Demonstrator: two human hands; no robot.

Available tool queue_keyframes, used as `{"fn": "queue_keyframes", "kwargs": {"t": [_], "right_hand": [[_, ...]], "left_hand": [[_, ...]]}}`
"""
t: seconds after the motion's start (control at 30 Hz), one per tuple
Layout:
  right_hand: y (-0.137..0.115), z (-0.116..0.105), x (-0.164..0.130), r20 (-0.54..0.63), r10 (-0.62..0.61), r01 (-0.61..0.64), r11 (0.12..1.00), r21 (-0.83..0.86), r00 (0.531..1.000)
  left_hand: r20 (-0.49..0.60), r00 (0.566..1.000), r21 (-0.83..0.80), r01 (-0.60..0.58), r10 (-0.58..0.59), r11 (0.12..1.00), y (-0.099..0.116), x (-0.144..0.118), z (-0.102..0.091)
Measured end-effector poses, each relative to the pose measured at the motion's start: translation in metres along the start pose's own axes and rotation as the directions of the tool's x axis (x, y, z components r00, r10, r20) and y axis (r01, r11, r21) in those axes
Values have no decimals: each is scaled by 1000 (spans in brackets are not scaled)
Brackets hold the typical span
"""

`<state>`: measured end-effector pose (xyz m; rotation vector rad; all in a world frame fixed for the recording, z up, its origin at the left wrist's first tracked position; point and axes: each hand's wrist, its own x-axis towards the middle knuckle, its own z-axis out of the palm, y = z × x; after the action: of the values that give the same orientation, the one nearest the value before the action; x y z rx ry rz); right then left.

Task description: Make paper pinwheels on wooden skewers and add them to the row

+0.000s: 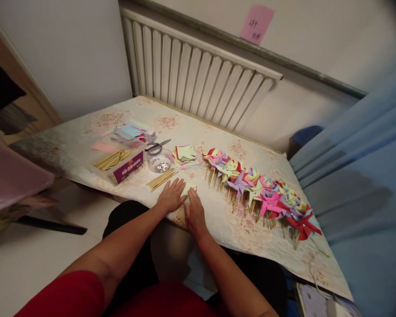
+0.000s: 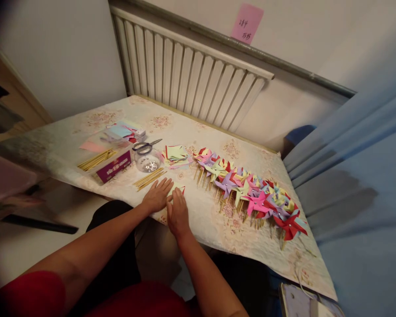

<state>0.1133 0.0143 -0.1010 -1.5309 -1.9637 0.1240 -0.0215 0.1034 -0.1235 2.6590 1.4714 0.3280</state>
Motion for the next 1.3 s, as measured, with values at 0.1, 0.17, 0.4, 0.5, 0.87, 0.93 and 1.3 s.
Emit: {"fn": "queue_keyframes", "kwargs": {"t": [0.1, 0.17, 0.4, 0.5, 0.87, 0.93, 1.3], "right_hand": [[-6, 12, 25, 31, 26, -26, 1000, 10, 999], [-3, 21, 35, 23, 56, -56, 998, 14, 998], [15, 41, 36, 129, 83, -84, 996, -4, 988], [14, 40, 36, 146, 104, -99, 994, -45, 984], [27, 35, 31, 160, 38, -11, 986, -169, 986], [28, 33, 31, 178, 26, 7, 983, -181, 984], [30, 24, 27, 237, -23, 84, 964, -251, 971]], "left_hand": [[21, 1000, 2, -4, 4, 1000, 1, -1, -4], [15, 1000, 4, -2, 2, 1000, 1, -1, -5], [27, 1000, 4, -1, 1, 1000, 0, -2, -3], [13, 1000, 1, -6, 6, 1000, -1, -2, -2], [18, 1000, 1, -14, 14, 1000, -3, 0, 1], [28, 999, 6, -20, 19, 1000, -5, 1, 2], [33, 998, 23, -49, 48, 999, -19, -3, 0]]}}
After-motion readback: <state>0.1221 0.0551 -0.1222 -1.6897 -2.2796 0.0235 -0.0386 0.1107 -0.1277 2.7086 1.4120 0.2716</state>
